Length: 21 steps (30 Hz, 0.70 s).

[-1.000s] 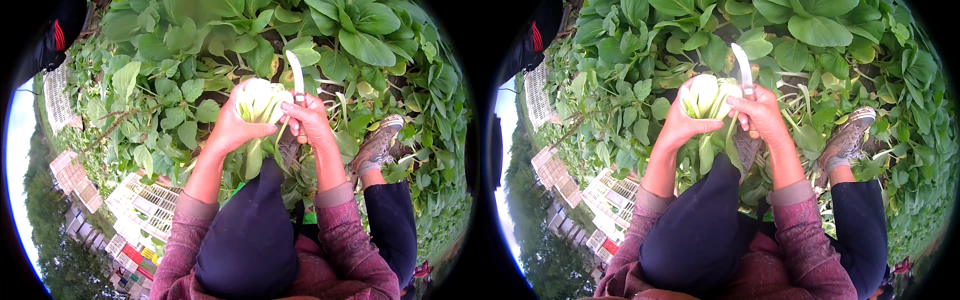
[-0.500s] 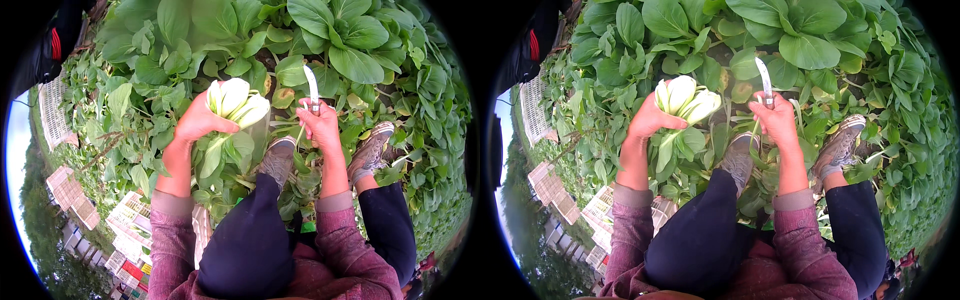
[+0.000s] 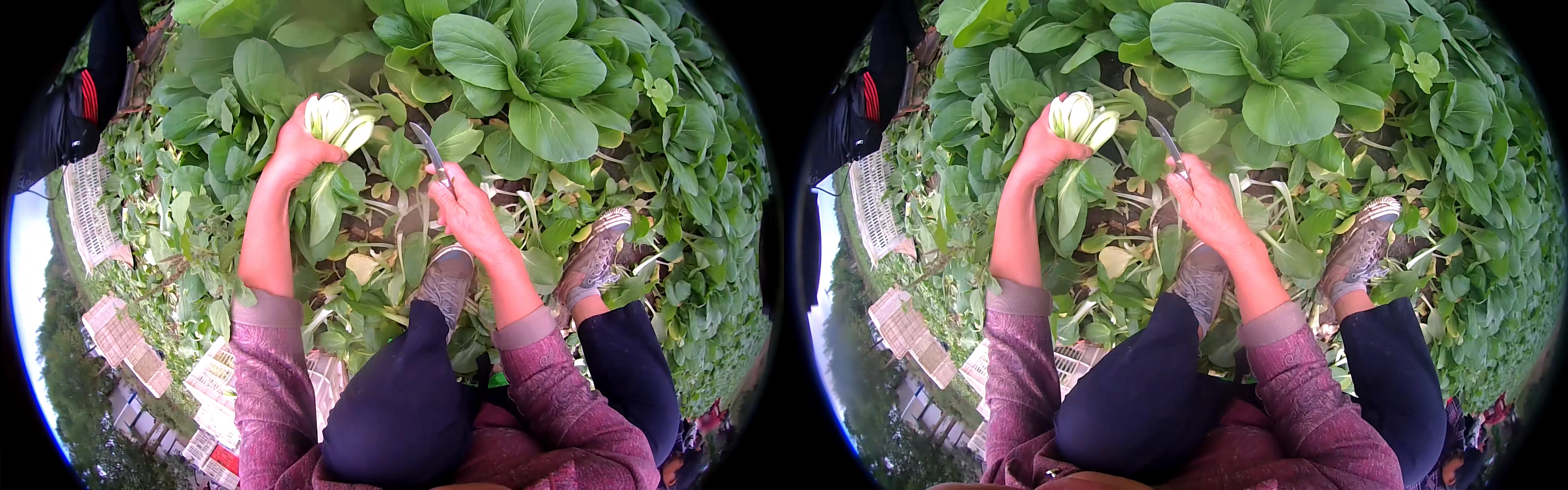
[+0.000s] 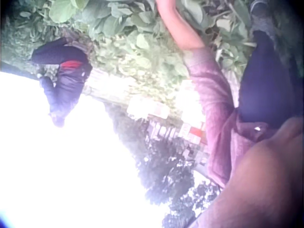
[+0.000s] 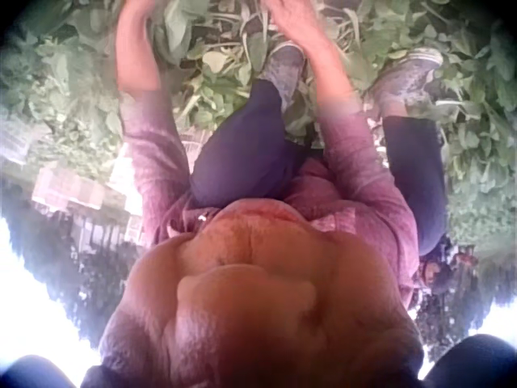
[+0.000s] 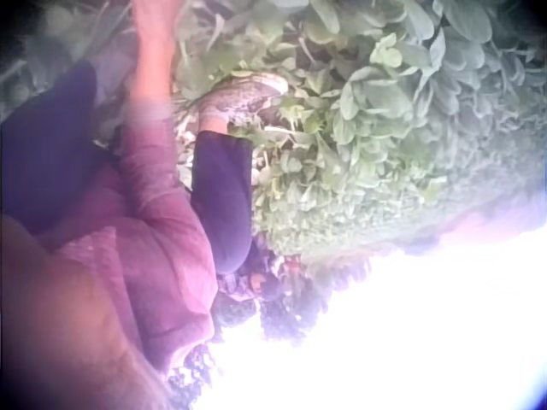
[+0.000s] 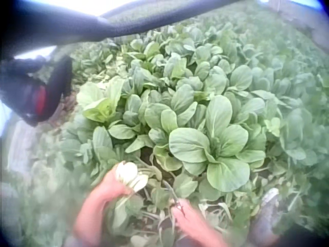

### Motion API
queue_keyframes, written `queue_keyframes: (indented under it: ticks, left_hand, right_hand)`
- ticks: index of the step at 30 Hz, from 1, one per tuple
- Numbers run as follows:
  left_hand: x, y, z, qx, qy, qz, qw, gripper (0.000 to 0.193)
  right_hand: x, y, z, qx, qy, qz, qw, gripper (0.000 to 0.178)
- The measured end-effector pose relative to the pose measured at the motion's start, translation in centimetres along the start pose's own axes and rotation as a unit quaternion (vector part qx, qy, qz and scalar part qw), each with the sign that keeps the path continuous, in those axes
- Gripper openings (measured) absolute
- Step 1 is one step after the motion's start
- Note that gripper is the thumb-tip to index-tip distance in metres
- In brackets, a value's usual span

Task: The person uses a knife to cut leafy green vegetables from the ground and places them into a white plastic crate. The person repeatedly cuts bunches of vegetables and adds them to the crate.

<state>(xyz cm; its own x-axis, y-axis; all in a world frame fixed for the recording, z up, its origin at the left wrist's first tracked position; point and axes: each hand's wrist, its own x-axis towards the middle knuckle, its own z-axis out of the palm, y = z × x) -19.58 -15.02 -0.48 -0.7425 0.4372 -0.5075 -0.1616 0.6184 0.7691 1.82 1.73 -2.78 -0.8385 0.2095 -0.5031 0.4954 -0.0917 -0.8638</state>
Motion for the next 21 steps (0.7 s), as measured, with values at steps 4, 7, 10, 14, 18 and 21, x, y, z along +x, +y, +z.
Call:
queue_keyframes:
  ticks: [4,7,10,14,18,21]
  left_hand:
    - [-1.8,-2.0,0.2,0.005,-0.005,0.003,1.000,0.080]
    - [-2.8,-2.5,0.8,-0.027,-0.012,-0.010,1.000,0.077]
    - [-3.3,-3.4,0.8,-0.087,-0.012,-0.015,0.996,0.066]
    - [-3.6,-4.2,-0.2,-0.108,-0.029,-0.219,0.969,0.048]
    - [-4.4,-3.7,0.2,-0.138,-0.005,-0.167,0.976,0.048]
    - [-4.7,-4.1,0.5,-0.173,0.009,-0.134,0.976,0.046]
  right_hand:
    - [3.2,0.1,2.0,-0.089,0.013,-0.079,0.993,0.032]
    - [6.1,0.7,2.7,-0.185,0.005,-0.054,0.981,0.031]
    - [8.5,1.9,3.2,-0.210,0.006,-0.034,0.977,0.033]
    - [9.8,1.9,3.4,-0.242,0.014,0.020,0.970,0.036]
    - [10.7,2.0,3.6,-0.252,0.007,0.031,0.967,0.037]
    - [11.0,2.2,4.0,-0.276,0.002,0.037,0.961,0.037]
